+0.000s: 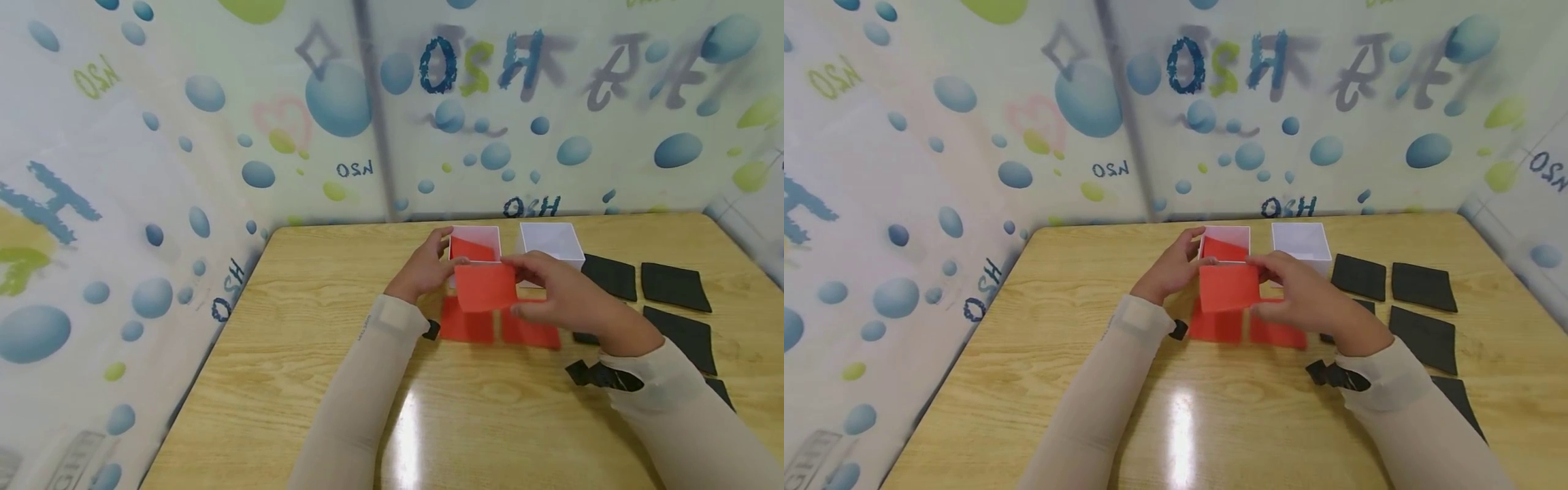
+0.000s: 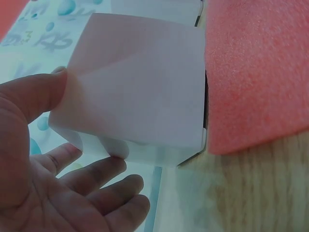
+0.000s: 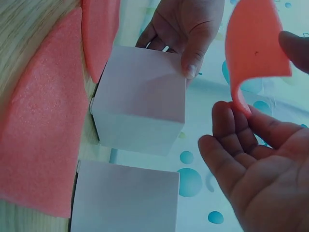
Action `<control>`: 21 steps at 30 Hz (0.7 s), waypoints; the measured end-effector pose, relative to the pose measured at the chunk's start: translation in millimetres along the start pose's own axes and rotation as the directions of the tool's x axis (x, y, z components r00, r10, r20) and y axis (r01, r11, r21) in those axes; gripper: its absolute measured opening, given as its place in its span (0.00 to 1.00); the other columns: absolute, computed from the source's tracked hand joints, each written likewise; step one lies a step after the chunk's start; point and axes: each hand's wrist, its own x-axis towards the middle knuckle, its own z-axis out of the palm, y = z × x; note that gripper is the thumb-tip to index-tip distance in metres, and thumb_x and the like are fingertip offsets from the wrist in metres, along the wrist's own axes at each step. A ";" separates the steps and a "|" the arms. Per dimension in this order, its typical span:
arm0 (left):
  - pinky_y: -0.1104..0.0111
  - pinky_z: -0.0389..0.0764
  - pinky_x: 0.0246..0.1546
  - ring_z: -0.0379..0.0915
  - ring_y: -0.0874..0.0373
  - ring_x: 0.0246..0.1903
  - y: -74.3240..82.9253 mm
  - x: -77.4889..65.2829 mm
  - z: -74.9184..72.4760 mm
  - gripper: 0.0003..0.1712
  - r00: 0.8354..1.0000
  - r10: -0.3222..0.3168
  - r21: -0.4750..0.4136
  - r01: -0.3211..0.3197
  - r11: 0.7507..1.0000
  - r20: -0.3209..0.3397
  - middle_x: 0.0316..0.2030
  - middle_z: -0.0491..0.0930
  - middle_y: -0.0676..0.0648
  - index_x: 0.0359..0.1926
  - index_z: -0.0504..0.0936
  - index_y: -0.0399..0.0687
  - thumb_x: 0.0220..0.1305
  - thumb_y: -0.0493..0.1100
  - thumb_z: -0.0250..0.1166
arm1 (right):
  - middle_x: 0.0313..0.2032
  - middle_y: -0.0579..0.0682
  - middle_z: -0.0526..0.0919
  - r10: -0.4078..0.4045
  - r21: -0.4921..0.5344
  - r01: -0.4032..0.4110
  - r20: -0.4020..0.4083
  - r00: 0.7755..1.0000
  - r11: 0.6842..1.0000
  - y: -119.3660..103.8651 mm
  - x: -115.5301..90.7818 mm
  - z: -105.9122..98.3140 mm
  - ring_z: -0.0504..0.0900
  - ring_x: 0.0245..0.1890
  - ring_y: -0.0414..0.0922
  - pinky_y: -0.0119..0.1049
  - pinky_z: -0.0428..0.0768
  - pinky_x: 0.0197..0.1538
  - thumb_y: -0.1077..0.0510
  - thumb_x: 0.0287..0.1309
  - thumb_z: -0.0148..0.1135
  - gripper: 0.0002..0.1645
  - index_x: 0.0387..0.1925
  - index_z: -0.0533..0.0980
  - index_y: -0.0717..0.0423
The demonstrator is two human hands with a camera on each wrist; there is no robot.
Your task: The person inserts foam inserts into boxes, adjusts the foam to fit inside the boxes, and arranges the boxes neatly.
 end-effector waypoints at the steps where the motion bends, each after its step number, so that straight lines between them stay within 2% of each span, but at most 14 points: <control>1: 0.46 0.73 0.71 0.58 0.46 0.79 0.2 0.0 -0.4 0.44 1.000 0.001 -0.005 -0.001 1.000 -0.001 0.80 0.62 0.49 0.82 0.56 0.62 0.73 0.53 0.68 | 0.61 0.58 0.77 0.004 0.006 -0.004 -0.012 1.000 1.000 0.0 0.6 -0.8 0.79 0.62 0.57 0.35 0.84 0.59 0.61 0.59 0.76 0.46 0.74 0.65 0.67; 3: 0.46 0.72 0.72 0.57 0.46 0.80 0.7 0.1 -1.0 0.44 1.000 0.007 -0.017 -0.007 1.000 0.001 0.80 0.62 0.48 0.82 0.56 0.61 0.73 0.53 0.67 | 0.62 0.59 0.76 0.013 0.017 -0.012 -0.031 0.999 1.000 0.3 2.9 -2.3 0.79 0.62 0.58 0.29 0.82 0.58 0.61 0.60 0.75 0.46 0.75 0.64 0.69; 4: 0.47 0.72 0.72 0.57 0.46 0.80 0.7 0.1 -1.2 0.44 1.000 0.008 -0.018 -0.008 1.000 0.004 0.80 0.62 0.48 0.82 0.56 0.61 0.73 0.53 0.66 | 0.62 0.60 0.75 0.016 0.019 -0.016 -0.040 0.999 1.000 0.3 4.5 -3.3 0.79 0.62 0.58 0.29 0.82 0.58 0.62 0.61 0.74 0.46 0.75 0.63 0.69; 7: 0.48 0.71 0.73 0.56 0.46 0.80 0.0 0.1 -1.9 0.44 1.000 0.011 -0.027 -0.010 1.000 0.016 0.81 0.60 0.47 0.82 0.55 0.60 0.73 0.54 0.66 | 0.63 0.63 0.74 0.026 0.011 -0.025 -0.050 0.998 1.000 1.3 11.8 -6.2 0.77 0.62 0.60 0.44 0.83 0.62 0.62 0.62 0.73 0.46 0.76 0.62 0.71; 9: 0.49 0.71 0.73 0.55 0.47 0.81 -0.9 0.3 -2.4 0.44 1.000 0.016 -0.031 -0.015 0.999 0.020 0.81 0.60 0.47 0.82 0.55 0.60 0.73 0.53 0.65 | 0.64 0.63 0.73 0.042 -0.010 -0.042 -0.049 0.998 0.999 0.9 17.9 -8.2 0.77 0.62 0.59 0.56 0.82 0.63 0.62 0.63 0.73 0.46 0.76 0.61 0.70; 11: 0.50 0.70 0.74 0.55 0.46 0.81 -2.0 0.7 -2.7 0.44 1.000 0.016 -0.035 -0.015 0.999 0.023 0.81 0.60 0.46 0.82 0.55 0.59 0.73 0.54 0.66 | 0.65 0.63 0.72 0.056 -0.030 -0.057 -0.044 0.997 0.998 1.6 24.5 -10.2 0.76 0.62 0.60 0.63 0.81 0.63 0.61 0.63 0.73 0.47 0.76 0.61 0.70; 18: 0.52 0.67 0.76 0.52 0.46 0.81 -3.3 3.6 -3.0 0.42 0.999 0.019 -0.052 -0.017 0.999 0.039 0.81 0.59 0.45 0.83 0.55 0.60 0.75 0.49 0.63 | 0.66 0.64 0.72 0.103 -0.128 -0.108 -0.043 0.994 0.986 5.3 44.7 -16.6 0.74 0.64 0.61 0.66 0.76 0.67 0.57 0.64 0.73 0.49 0.78 0.60 0.69; 21: 0.51 0.68 0.75 0.53 0.46 0.81 -3.3 3.9 -2.8 0.42 0.999 0.015 -0.057 -0.013 0.998 0.034 0.81 0.60 0.46 0.82 0.56 0.61 0.74 0.49 0.65 | 0.66 0.64 0.72 0.129 -0.188 -0.135 -0.046 0.991 0.973 7.4 51.7 -18.0 0.74 0.65 0.62 0.65 0.78 0.65 0.55 0.64 0.73 0.49 0.78 0.59 0.68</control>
